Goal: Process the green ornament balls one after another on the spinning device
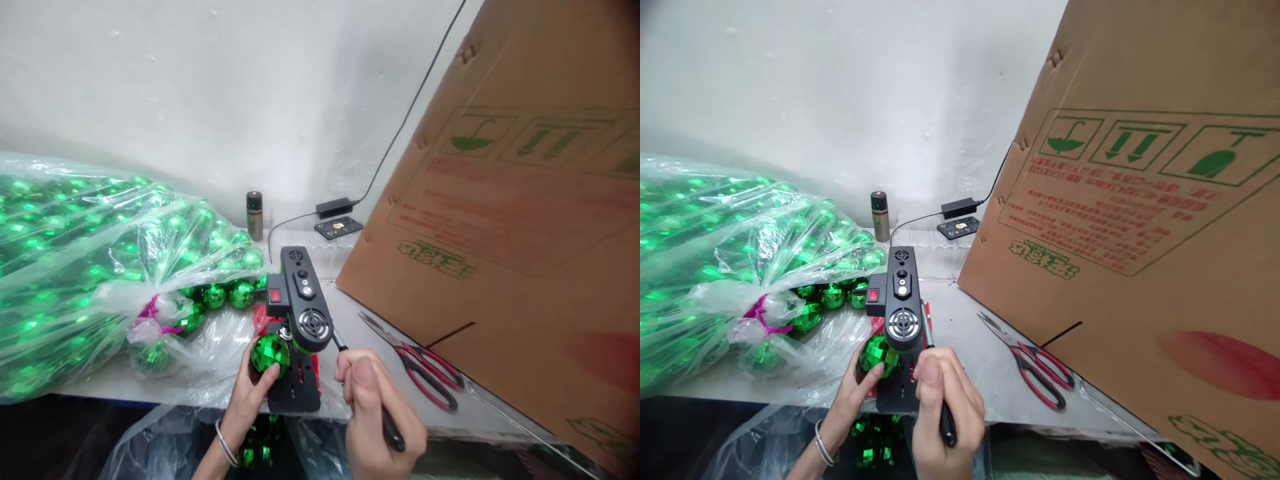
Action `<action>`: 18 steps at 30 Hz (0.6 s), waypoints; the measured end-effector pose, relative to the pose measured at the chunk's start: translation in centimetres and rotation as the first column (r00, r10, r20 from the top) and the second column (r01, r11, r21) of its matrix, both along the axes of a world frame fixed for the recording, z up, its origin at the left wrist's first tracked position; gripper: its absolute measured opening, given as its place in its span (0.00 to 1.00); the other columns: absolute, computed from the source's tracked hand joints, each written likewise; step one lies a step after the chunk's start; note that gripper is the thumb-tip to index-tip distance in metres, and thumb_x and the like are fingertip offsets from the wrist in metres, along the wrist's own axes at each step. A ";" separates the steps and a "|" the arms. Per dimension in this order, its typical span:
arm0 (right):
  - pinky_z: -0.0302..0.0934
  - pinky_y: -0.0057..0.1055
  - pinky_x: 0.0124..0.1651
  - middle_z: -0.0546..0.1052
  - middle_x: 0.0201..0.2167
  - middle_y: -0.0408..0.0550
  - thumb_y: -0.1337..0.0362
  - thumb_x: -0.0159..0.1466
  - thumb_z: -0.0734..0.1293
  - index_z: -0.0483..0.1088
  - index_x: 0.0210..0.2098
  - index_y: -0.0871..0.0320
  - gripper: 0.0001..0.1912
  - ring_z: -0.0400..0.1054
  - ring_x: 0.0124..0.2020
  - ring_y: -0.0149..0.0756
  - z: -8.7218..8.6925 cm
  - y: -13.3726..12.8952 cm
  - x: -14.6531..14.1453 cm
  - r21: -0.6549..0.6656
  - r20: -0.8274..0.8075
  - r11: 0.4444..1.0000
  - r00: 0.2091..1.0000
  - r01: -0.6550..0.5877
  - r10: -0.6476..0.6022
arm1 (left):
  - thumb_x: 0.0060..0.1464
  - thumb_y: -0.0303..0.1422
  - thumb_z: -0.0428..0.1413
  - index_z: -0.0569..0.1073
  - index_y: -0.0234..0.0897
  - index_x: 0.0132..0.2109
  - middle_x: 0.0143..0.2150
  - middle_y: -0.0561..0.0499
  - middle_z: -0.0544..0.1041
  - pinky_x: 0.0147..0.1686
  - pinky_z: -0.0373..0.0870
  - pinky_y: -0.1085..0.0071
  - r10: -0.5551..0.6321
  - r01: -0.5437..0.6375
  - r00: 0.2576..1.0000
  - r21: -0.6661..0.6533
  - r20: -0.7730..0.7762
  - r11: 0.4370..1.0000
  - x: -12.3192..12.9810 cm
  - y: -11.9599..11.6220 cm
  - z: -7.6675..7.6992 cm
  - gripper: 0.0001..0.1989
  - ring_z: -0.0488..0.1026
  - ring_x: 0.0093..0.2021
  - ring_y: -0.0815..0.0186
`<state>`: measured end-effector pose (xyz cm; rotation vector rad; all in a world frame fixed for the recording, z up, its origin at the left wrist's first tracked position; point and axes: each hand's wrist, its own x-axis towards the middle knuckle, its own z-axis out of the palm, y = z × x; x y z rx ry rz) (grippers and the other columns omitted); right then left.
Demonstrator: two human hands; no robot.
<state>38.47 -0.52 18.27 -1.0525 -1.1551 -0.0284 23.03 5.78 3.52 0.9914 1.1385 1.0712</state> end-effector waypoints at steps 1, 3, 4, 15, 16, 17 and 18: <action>0.59 0.32 0.29 0.70 0.26 0.40 0.72 0.83 0.63 0.69 0.33 0.54 0.20 0.68 0.27 0.31 -0.1 0.0 0.1 0.004 0.007 1.000 1.000 -0.007 0.007 | 0.50 0.59 0.77 0.78 0.39 0.70 0.76 0.33 0.80 0.84 0.61 0.35 -0.010 0.016 0.996 0.063 -0.094 0.998 0.2 0.0 -0.5 0.48 0.70 0.81 0.31; 0.60 0.31 0.30 0.71 0.27 0.40 0.73 0.82 0.63 0.69 0.33 0.54 0.19 0.69 0.27 0.31 -0.4 -0.2 0.2 0.001 0.017 1.000 1.000 -0.019 0.019 | 0.52 0.56 0.75 0.75 0.40 0.73 0.77 0.32 0.79 0.83 0.62 0.33 -0.032 0.076 0.965 0.160 -0.261 0.984 0.5 -0.1 -1.6 0.48 0.71 0.80 0.31; 0.60 0.30 0.30 0.71 0.28 0.40 0.73 0.82 0.63 0.69 0.34 0.54 0.19 0.69 0.28 0.30 -0.5 -0.2 0.2 -0.004 0.020 1.000 1.000 -0.023 0.023 | 0.54 0.54 0.74 0.74 0.40 0.74 0.77 0.32 0.79 0.82 0.64 0.32 -0.043 0.115 0.941 0.200 -0.335 0.973 0.7 -0.3 -2.2 0.46 0.73 0.79 0.31; 0.60 0.29 0.29 0.71 0.28 0.41 0.73 0.83 0.62 0.67 0.33 0.54 0.20 0.69 0.27 0.30 -0.5 -0.6 0.2 -0.022 0.025 0.999 0.999 -0.024 0.025 | 0.54 0.39 0.74 0.73 0.38 0.73 0.70 0.30 0.82 0.71 0.79 0.30 0.026 0.286 0.825 0.456 -0.565 0.843 2.8 -0.6 -4.9 0.42 0.81 0.71 0.33; 0.60 0.29 0.28 0.72 0.28 0.41 0.73 0.83 0.62 0.68 0.33 0.54 0.20 0.69 0.27 0.30 -0.5 -0.6 0.2 -0.029 0.019 0.999 0.999 -0.027 0.028 | 0.53 0.38 0.75 0.73 0.38 0.72 0.68 0.31 0.83 0.69 0.80 0.31 0.012 0.293 0.826 0.448 -0.564 0.845 2.9 -0.4 -4.8 0.42 0.82 0.69 0.34; 0.59 0.29 0.28 0.72 0.28 0.41 0.73 0.83 0.62 0.68 0.34 0.54 0.19 0.69 0.27 0.29 -0.6 -0.6 0.2 -0.029 0.014 0.999 0.999 -0.029 0.029 | 0.52 0.38 0.75 0.73 0.38 0.72 0.66 0.32 0.84 0.68 0.81 0.33 -0.002 0.301 0.827 0.439 -0.563 0.847 3.0 -0.1 -4.8 0.43 0.83 0.68 0.34; 0.58 0.29 0.27 0.72 0.28 0.40 0.73 0.83 0.62 0.69 0.34 0.54 0.19 0.69 0.26 0.29 -0.6 -0.6 0.1 -0.024 0.012 0.999 1.000 -0.029 0.029 | 0.51 0.37 0.76 0.73 0.38 0.71 0.65 0.34 0.85 0.67 0.82 0.34 -0.013 0.306 0.827 0.432 -0.562 0.848 3.0 0.1 -4.7 0.43 0.84 0.66 0.35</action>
